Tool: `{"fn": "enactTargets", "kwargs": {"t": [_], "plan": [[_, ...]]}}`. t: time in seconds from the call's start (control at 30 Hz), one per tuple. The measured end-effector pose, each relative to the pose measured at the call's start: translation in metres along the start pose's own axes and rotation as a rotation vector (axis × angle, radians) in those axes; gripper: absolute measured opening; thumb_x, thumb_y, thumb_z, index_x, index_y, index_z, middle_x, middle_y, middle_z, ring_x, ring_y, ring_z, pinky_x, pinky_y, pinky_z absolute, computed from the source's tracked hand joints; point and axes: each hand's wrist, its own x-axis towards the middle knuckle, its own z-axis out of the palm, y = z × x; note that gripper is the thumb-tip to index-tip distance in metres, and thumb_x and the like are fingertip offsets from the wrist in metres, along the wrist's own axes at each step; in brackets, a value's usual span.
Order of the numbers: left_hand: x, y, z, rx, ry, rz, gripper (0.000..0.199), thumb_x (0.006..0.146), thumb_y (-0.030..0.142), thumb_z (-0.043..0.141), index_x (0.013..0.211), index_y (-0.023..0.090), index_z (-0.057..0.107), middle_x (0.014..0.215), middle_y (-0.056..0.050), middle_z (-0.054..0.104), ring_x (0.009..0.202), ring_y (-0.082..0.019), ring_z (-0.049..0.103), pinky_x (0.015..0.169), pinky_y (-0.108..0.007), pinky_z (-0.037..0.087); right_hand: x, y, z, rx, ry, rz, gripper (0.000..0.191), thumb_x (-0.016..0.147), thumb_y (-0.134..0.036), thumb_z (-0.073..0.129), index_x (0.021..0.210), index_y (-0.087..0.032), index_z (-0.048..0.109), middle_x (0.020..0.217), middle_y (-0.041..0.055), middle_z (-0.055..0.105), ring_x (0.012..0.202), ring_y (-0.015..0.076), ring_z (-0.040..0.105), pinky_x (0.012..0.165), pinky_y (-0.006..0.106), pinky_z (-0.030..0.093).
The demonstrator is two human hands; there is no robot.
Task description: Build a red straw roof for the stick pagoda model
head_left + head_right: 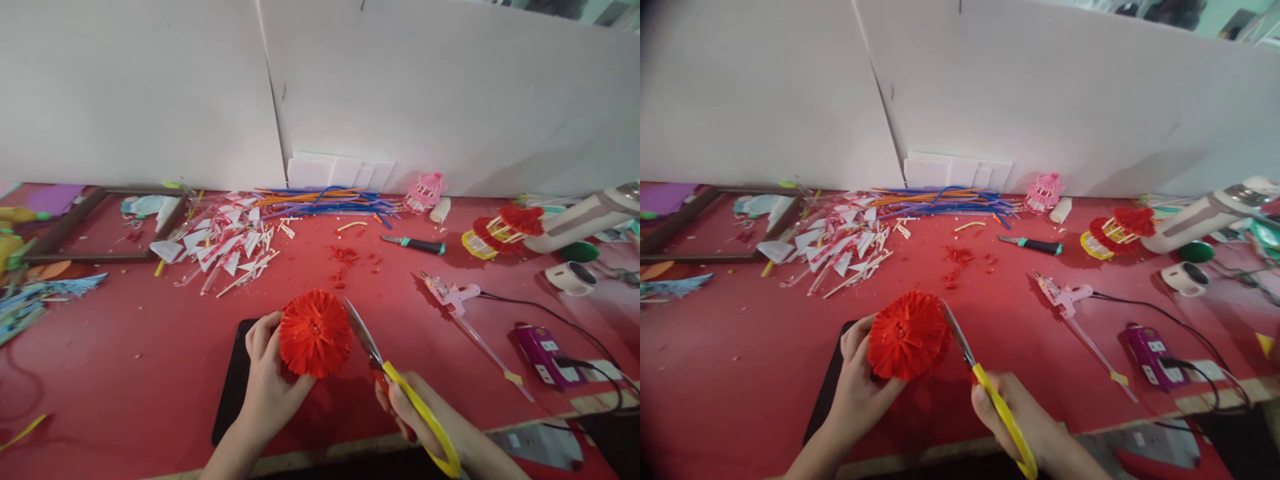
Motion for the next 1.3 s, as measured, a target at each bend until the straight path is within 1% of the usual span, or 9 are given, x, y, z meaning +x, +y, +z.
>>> {"fn": "enactTargets", "kwargs": {"t": [0.13, 0.27, 0.4, 0.63, 0.77, 0.9, 1.03, 1.17, 1.3], "plan": [[0.004, -0.006, -0.006, -0.038, -0.054, 0.052, 0.063, 0.088, 0.03, 0.061, 0.148, 0.023, 0.041, 0.132, -0.016, 0.058, 0.136, -0.041, 0.044, 0.109, -0.064, 0.038, -0.005, 0.002, -0.003, 0.054, -0.09, 0.0, 0.077, 0.081, -0.095, 0.021, 0.069, -0.022, 0.04, 0.056, -0.0055, 0.034, 0.051, 0.0082, 0.034, 0.048, 0.023, 0.025], [0.004, -0.006, -0.012, -0.086, -0.107, 0.049, 0.065, 0.092, 0.027, 0.058, 0.153, 0.026, 0.036, 0.142, -0.018, 0.056, 0.149, -0.044, 0.032, 0.115, -0.073, 0.026, -0.006, 0.001, -0.003, 0.089, -0.08, -0.034, 0.075, 0.082, -0.094, 0.025, 0.073, -0.022, 0.043, 0.059, -0.0063, 0.035, 0.051, 0.0074, 0.032, 0.048, 0.022, 0.027], [0.001, -0.003, -0.01, -0.147, -0.126, 0.049, 0.058, 0.092, 0.026, 0.059, 0.148, 0.024, 0.041, 0.141, -0.018, 0.055, 0.153, -0.043, 0.024, 0.115, -0.07, 0.032, -0.005, -0.002, -0.003, 0.056, -0.04, -0.037, 0.074, 0.084, -0.093, 0.027, 0.073, -0.022, 0.044, 0.058, -0.0063, 0.034, 0.052, 0.0079, 0.03, 0.048, 0.022, 0.026], [-0.001, -0.008, -0.006, -0.108, -0.108, 0.056, 0.048, 0.09, 0.025, 0.061, 0.137, 0.023, 0.051, 0.132, -0.017, 0.059, 0.148, -0.043, 0.033, 0.111, -0.066, 0.042, 0.0, -0.001, 0.002, -0.01, -0.007, -0.053, 0.075, 0.086, -0.092, 0.019, 0.06, -0.022, 0.031, 0.051, -0.0052, 0.027, 0.05, 0.0078, 0.025, 0.047, 0.025, 0.019], [0.001, -0.007, -0.006, -0.096, -0.105, 0.07, 0.047, 0.09, 0.024, 0.06, 0.136, 0.023, 0.051, 0.132, -0.016, 0.059, 0.145, -0.044, 0.036, 0.108, -0.065, 0.045, 0.001, 0.003, 0.006, 0.025, 0.015, -0.015, 0.075, 0.083, -0.094, 0.025, 0.059, -0.023, 0.03, 0.05, -0.0053, 0.024, 0.051, 0.008, 0.022, 0.046, 0.025, 0.013], [0.004, -0.002, -0.008, -0.12, -0.084, 0.108, 0.043, 0.092, 0.022, 0.056, 0.135, 0.024, 0.051, 0.133, -0.015, 0.059, 0.142, -0.039, 0.04, 0.107, -0.059, 0.046, 0.005, 0.005, 0.006, 0.034, 0.041, 0.041, 0.075, 0.079, -0.096, 0.03, 0.059, -0.024, 0.025, 0.053, -0.0056, 0.02, 0.053, 0.0083, 0.019, 0.047, 0.027, 0.011], [0.008, -0.002, -0.013, -0.091, -0.086, 0.107, 0.041, 0.09, 0.023, 0.058, 0.131, 0.024, 0.056, 0.139, -0.015, 0.054, 0.126, -0.035, 0.051, 0.101, -0.053, 0.049, 0.008, 0.006, 0.004, 0.0, 0.028, -0.006, 0.075, 0.08, -0.094, 0.037, 0.059, -0.023, 0.023, 0.059, -0.0061, 0.018, 0.056, 0.0077, 0.016, 0.049, 0.028, 0.01], [0.015, -0.009, -0.016, -0.048, -0.103, 0.108, 0.032, 0.088, 0.022, 0.061, 0.119, 0.024, 0.065, 0.127, -0.012, 0.061, 0.112, -0.03, 0.058, 0.093, -0.045, 0.052, 0.003, 0.003, 0.004, 0.0, 0.076, -0.032, 0.073, 0.084, -0.092, 0.024, 0.063, -0.023, 0.028, 0.059, -0.0048, 0.026, 0.056, 0.0087, 0.022, 0.048, 0.025, 0.015], [0.019, -0.015, -0.015, -0.063, -0.151, 0.164, 0.05, 0.091, 0.015, 0.055, 0.14, 0.025, 0.053, 0.131, -0.012, 0.064, 0.121, -0.03, 0.06, 0.105, -0.049, 0.049, -0.003, -0.001, 0.005, 0.006, 0.018, -0.11, 0.071, 0.089, -0.088, 0.021, 0.07, -0.022, 0.04, 0.064, -0.0026, 0.038, 0.057, 0.0099, 0.034, 0.049, 0.024, 0.025]]}}
